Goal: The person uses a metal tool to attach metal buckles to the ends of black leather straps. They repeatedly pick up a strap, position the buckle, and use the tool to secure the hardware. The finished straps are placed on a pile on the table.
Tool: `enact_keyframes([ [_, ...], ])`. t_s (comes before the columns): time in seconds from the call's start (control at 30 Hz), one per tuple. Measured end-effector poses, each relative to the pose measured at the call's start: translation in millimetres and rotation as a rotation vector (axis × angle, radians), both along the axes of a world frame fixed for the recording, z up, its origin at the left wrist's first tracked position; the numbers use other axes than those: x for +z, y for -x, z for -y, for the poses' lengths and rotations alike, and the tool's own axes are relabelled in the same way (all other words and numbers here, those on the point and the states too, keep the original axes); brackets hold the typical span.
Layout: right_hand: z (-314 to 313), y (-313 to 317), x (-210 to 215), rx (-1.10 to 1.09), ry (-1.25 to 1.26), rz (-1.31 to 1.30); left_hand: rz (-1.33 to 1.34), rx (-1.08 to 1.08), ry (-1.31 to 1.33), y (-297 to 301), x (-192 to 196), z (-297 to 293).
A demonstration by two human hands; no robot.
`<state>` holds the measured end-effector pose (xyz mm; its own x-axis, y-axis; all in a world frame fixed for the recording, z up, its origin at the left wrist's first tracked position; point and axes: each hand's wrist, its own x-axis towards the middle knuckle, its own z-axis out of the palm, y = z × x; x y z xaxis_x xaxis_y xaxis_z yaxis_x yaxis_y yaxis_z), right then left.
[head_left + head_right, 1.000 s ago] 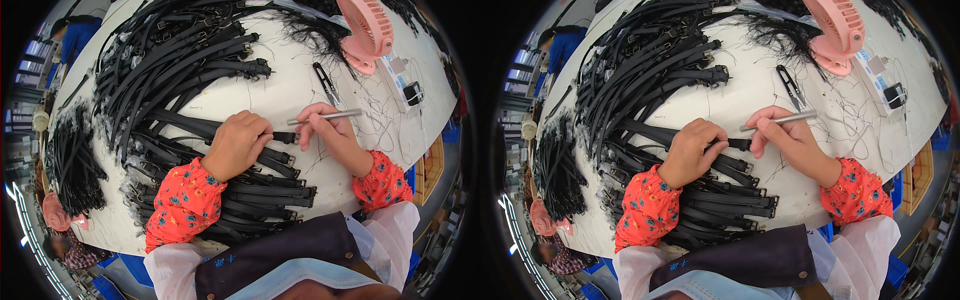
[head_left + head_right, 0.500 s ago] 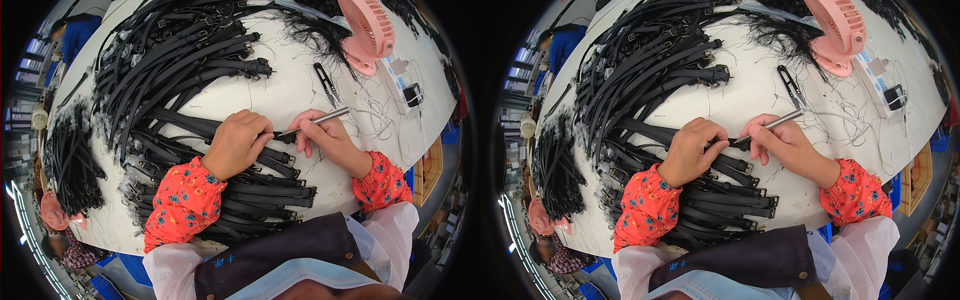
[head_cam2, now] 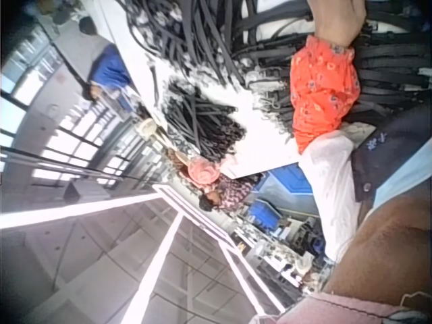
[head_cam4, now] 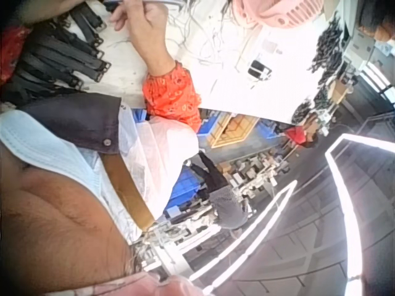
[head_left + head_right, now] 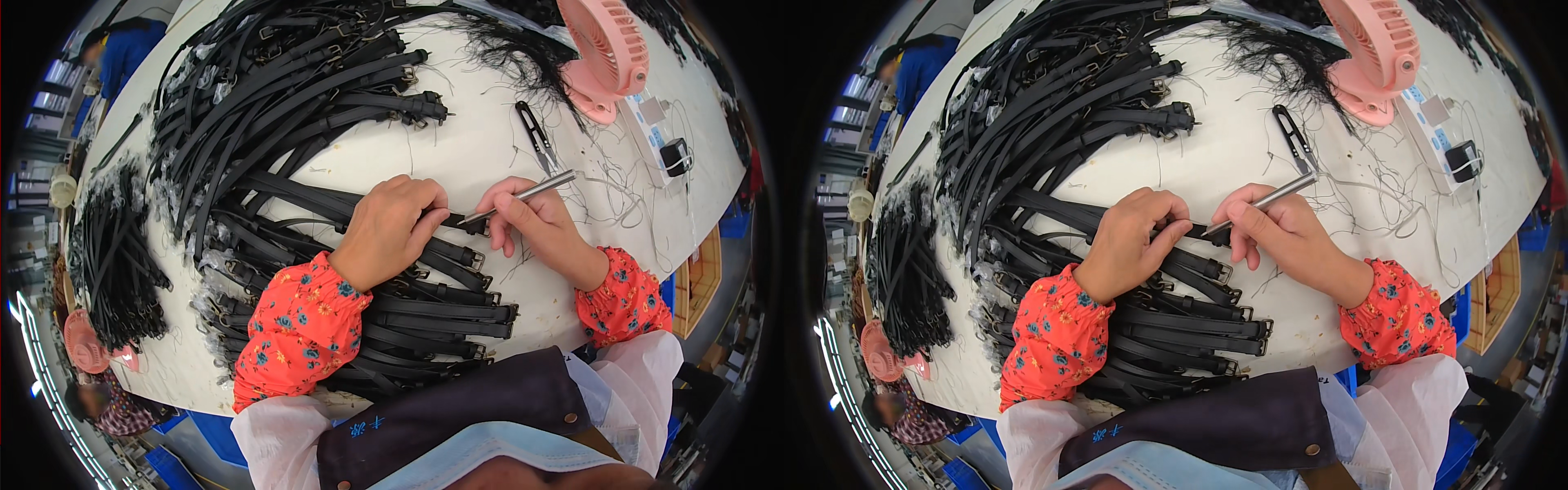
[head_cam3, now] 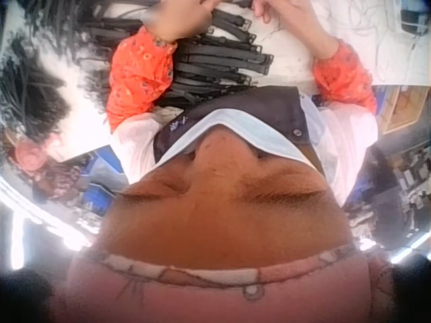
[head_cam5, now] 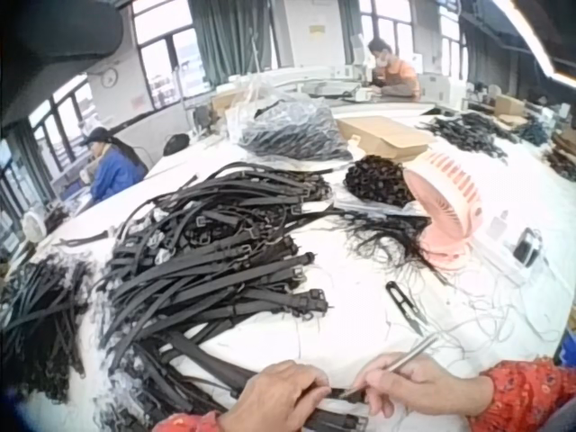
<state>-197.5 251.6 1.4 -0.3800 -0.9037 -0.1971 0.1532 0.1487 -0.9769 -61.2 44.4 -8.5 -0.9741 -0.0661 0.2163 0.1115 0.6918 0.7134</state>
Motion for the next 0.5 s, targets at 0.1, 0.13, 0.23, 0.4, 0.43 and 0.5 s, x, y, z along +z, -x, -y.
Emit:
enact_keyframes([
  [0.1,0.3,-0.6,0.2,-0.025,0.003,-0.001,0.040,0.040,-0.037,0.6,-0.5,-0.4],
  [0.13,0.3,-0.6,0.3,-0.032,-0.001,-0.005,0.046,0.042,-0.039,1.1,-0.5,-0.5],
  [0.23,0.1,0.0,-0.7,-0.045,0.004,-0.006,0.055,0.048,-0.041,1.7,-1.2,-0.5],
  [0.4,0.8,-1.0,-1.9,-0.049,0.001,-0.004,0.045,0.051,-0.046,1.7,-0.9,-0.5],
  [0.43,1.0,-1.0,-1.5,-0.048,0.000,-0.004,0.048,0.051,-0.046,1.5,-1.1,-0.4],
  [0.5,0.9,-1.2,-1.5,-0.045,0.001,0.001,0.055,0.050,-0.045,1.5,-1.7,-0.3],
])
